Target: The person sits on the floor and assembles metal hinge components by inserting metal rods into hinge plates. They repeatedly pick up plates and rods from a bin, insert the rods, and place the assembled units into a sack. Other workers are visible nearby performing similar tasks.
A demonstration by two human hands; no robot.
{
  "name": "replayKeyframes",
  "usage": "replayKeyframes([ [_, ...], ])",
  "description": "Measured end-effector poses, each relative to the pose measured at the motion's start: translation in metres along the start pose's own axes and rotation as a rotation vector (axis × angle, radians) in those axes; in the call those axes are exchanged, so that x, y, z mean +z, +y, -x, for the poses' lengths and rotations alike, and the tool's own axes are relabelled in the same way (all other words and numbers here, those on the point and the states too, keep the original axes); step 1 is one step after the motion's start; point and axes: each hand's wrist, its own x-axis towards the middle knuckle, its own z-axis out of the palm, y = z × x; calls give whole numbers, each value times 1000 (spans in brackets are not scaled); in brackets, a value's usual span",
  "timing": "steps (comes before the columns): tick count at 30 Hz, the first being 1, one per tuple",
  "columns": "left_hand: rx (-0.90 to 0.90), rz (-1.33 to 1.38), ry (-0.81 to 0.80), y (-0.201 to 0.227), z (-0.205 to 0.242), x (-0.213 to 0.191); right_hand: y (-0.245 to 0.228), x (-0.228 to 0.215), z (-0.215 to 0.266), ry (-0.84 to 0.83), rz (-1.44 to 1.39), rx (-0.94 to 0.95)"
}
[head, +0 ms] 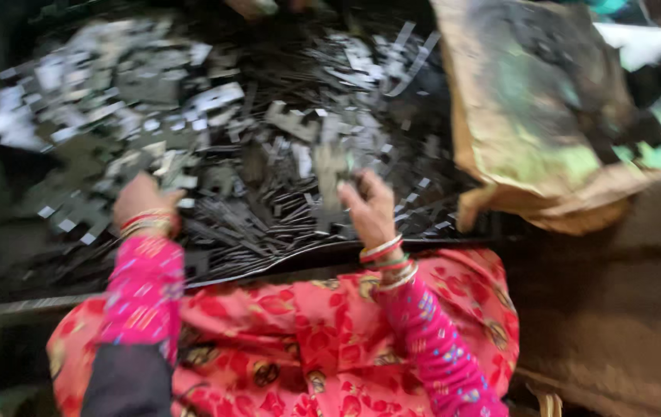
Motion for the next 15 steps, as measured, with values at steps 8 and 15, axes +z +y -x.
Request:
replayKeyframes([
  [8, 74, 967, 45, -10, 26, -25, 2, -232, -150, 621, 838, -399],
  [15, 189, 1912, -293, 5, 52, -75, 31, -329, -162, 794, 1336, -170],
])
